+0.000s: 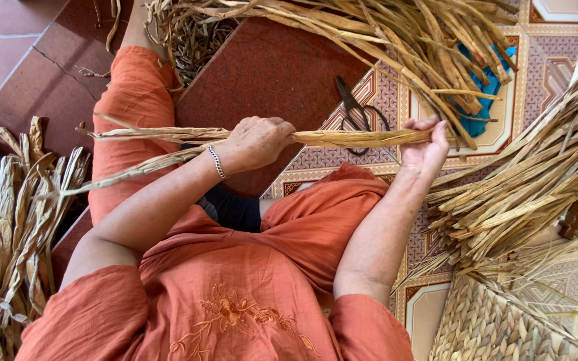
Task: The person sits on a tiled floor and uses shears to trim and split dried plant strips. They repeatedly pick up bundles, cut them into shorter pieces, and set the trimmed pieces aside on the floor.
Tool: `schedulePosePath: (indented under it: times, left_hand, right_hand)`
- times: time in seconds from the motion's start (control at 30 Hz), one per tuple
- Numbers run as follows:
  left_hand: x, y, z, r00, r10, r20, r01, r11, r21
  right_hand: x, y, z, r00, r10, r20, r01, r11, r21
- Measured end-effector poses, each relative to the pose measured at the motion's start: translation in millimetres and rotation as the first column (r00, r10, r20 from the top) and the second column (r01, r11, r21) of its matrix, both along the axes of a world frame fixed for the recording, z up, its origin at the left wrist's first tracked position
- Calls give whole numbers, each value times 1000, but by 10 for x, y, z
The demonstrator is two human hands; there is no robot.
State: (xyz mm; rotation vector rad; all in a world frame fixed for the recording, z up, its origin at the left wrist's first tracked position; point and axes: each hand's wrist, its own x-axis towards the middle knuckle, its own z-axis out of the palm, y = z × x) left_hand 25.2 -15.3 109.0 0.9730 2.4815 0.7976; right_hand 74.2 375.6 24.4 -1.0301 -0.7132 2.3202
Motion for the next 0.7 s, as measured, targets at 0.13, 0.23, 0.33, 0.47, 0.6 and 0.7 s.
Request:
schedulePosePath:
  times: [0.13,0.23,0.33,0.47,0.6,0.7]
  left_hand:
    - [-92,-81,-94,998,49,-50,-52,997,-61]
    - [-171,-136,-182,998,38,-55,-44,993,-113]
    - [-210,-135,-310,994,3,-106,-18,991,-134]
    - [-238,-106,-507,985,-43,-167,31,997,-74]
    - [-305,-141,-567,986,-21,-167,21,1000,2]
    - [-404,-248,-493,995,-3,-96,10,997,72]
  right_hand:
    - [10,-210,347,914,-258,313,-79,644,761]
    - [-20,-564,560,940,15,341,-338,192,922]
    - [22,-1127,607,709,201,676,-531,-478,700]
    - [-30,-1544,559,559,148,816,-496,-729,472]
    - [-81,-1563,517,609,118,784,-381,-824,420]
    - [-39,-1515,498,595,205,777,-392,-770,503]
